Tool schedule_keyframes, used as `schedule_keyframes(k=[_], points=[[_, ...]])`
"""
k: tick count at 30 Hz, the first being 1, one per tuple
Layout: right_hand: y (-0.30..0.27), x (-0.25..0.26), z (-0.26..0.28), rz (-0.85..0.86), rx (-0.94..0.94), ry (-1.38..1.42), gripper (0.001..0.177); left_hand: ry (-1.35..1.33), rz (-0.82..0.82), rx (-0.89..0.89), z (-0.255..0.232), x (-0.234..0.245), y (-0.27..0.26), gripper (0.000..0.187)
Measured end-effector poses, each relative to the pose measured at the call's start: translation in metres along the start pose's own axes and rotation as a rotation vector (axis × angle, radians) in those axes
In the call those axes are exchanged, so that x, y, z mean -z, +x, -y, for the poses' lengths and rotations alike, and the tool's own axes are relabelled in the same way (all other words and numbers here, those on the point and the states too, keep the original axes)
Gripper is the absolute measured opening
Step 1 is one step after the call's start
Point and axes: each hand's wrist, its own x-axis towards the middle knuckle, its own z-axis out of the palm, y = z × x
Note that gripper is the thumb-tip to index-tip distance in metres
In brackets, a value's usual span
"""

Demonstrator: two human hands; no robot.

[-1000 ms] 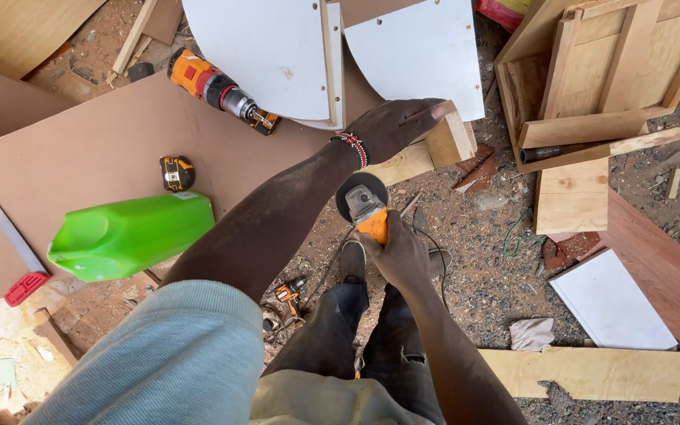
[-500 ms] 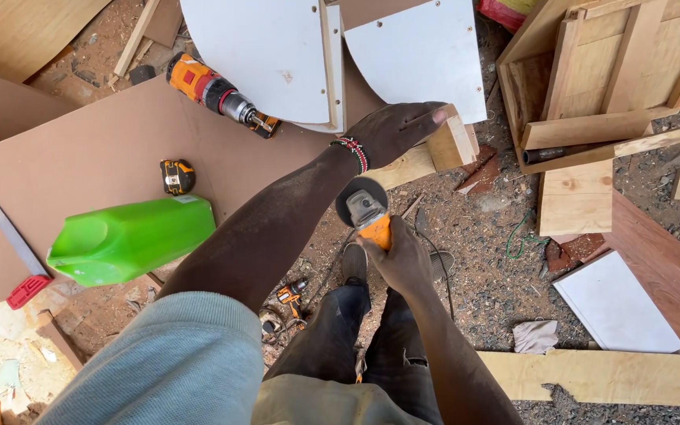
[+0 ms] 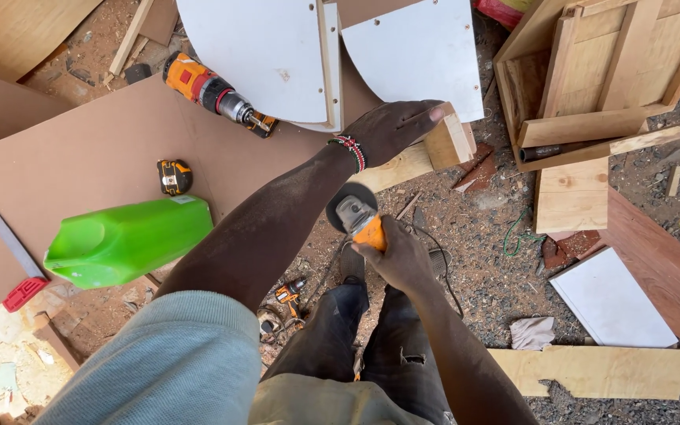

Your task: Sanding the edges of a curved wooden piece using an angle grinder

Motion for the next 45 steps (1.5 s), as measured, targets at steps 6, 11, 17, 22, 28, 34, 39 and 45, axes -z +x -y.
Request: schedule_keyframes(k=[6,11,17,22,28,34,39,45], points=[[0.017,-0.013,-0.011,-0.005,-0.032,0.003,0.056,-0.001,-0.019,-0.006,-0.002,0.002,-0.002,0.060],[0.010,-0.008,0.000,0.004,0.012,0.014,0.057,-0.008,-0.007,-0.035,0.000,0.002,0.002,0.061],[0.017,0.003,-0.003,0.030,-0.045,-0.010,0.062,-0.003,-0.007,-0.040,-0.003,0.002,0.001,0.058],[0.007,0.009,0.011,0.068,-0.036,0.003,0.057,0.005,0.005,0.006,-0.006,0.003,0.000,0.064],[0.018,0.009,-0.008,0.063,-0.004,-0.034,0.063,0.046,0.002,-0.012,-0.007,0.004,0.000,0.062],[0.032,0.008,-0.023,0.040,-0.009,-0.011,0.060,0.042,-0.005,-0.020,0.008,0.001,0.004,0.059],[0.021,0.015,-0.017,0.073,-0.020,-0.051,0.059,0.041,-0.008,0.000,-0.004,0.003,0.003,0.060],[0.026,0.020,-0.021,0.066,-0.022,-0.062,0.060,0.034,-0.018,-0.008,0.006,-0.001,0.004,0.060]])
